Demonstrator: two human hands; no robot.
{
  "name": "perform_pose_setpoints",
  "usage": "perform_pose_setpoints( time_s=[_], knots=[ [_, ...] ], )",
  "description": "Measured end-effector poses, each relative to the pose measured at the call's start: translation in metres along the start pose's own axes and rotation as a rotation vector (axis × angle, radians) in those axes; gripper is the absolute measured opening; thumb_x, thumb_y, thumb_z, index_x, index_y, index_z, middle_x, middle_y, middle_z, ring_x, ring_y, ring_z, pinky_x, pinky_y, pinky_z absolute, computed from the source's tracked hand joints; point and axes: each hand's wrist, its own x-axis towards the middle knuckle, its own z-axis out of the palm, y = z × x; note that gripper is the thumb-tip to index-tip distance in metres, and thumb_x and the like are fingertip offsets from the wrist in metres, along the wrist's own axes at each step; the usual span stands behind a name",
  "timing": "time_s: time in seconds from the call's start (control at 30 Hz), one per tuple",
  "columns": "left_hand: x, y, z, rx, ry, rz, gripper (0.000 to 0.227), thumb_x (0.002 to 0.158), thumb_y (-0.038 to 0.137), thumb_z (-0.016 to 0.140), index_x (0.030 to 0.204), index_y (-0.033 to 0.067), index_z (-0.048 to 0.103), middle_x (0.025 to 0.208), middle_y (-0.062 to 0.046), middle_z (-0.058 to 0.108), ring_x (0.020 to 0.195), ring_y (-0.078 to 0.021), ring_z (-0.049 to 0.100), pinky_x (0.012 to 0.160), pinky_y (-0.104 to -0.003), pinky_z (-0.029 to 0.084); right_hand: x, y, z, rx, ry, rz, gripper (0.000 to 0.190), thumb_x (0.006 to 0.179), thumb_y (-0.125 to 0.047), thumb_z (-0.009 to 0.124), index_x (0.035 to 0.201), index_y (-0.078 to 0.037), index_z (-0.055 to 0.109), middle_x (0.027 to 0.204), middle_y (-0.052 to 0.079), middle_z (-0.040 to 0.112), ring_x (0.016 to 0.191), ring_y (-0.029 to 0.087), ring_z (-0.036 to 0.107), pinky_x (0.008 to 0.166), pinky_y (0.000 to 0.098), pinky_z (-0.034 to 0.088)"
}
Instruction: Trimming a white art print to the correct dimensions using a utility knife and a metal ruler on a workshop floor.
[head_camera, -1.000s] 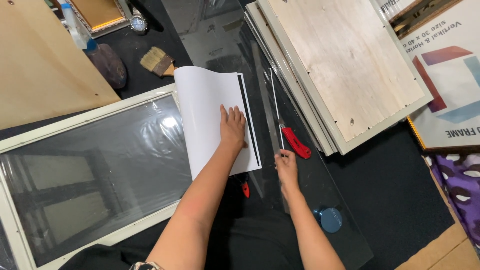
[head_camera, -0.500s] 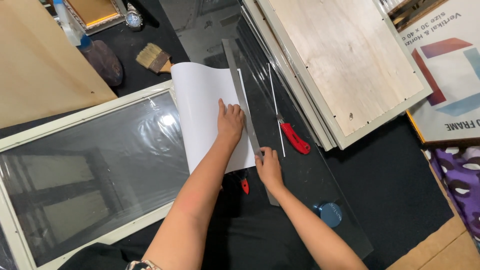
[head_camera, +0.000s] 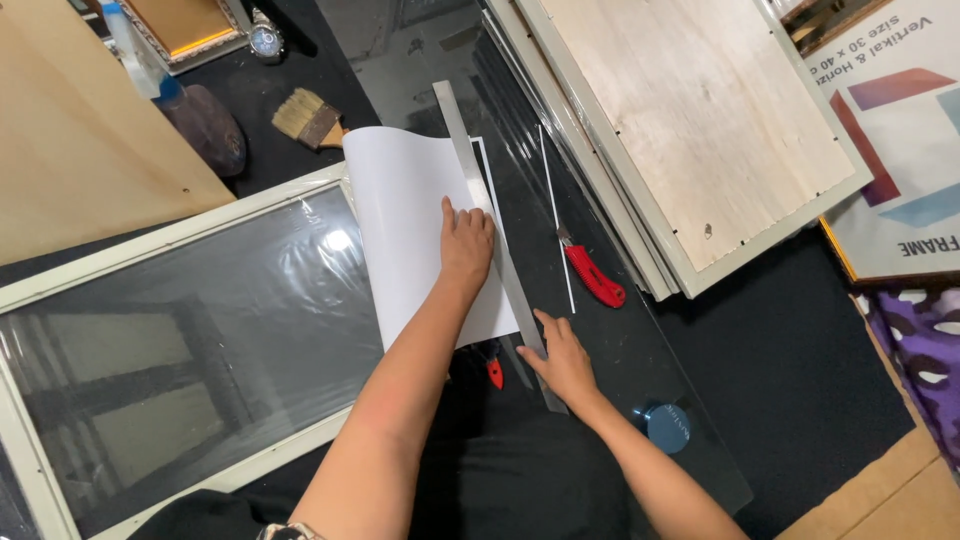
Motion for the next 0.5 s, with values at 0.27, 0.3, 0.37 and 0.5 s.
perform_pose_setpoints(
  time_s=[0.27,0.3,0.37,0.5],
  knots=[
    [0.002,0.006,0.0,0.047,-0.048,-0.016,0.056,0.101,0.008,0.056,0.155,0.012,0.043,0.152,-0.012,0.049,0.141,-0.0293,0.045,0.121,-0.067,-0.002,0.04,-0.017,0.007,0.037,0.067,0.034,0.075,0.092,-0.044,0.07,0.149,-0.007,0.039,0.125,0.019,0.052,0.121,0.043,0.055,0.1,0.0537,0.048],
    [0.002,0.006,0.0,0.048,-0.055,-0.021,0.058,0.1,0.007,0.057,0.156,0.0117,0.042,0.153,-0.013,0.048,0.142,-0.0297,0.043,0.121,-0.067,-0.003,0.043,-0.018,0.009,-0.001,0.07,0.046,0.072,0.094,-0.042,0.07,0.149,-0.008,0.038,0.125,0.019,0.052,0.122,0.043,0.055,0.102,0.0537,0.047],
    [0.004,0.007,-0.001,0.031,-0.046,-0.031,0.058,0.1,0.007,0.058,0.156,0.0115,0.042,0.154,-0.013,0.048,0.143,-0.0301,0.043,0.121,-0.066,-0.002,0.049,-0.015,0.009,-0.017,0.099,0.03,0.069,0.093,-0.036,0.071,0.147,-0.007,0.041,0.121,0.018,0.053,0.118,0.042,0.057,0.098,0.0523,0.049],
    [0.013,0.01,-0.002,0.037,-0.045,-0.053,0.061,0.1,0.007,0.057,0.158,0.0112,0.038,0.158,-0.013,0.044,0.146,-0.0303,0.04,0.121,-0.067,-0.003,0.065,-0.006,0.002,-0.01,0.115,-0.019,0.063,0.092,-0.026,0.073,0.145,-0.006,0.044,0.118,0.019,0.055,0.115,0.043,0.059,0.094,0.0514,0.052]
  ],
)
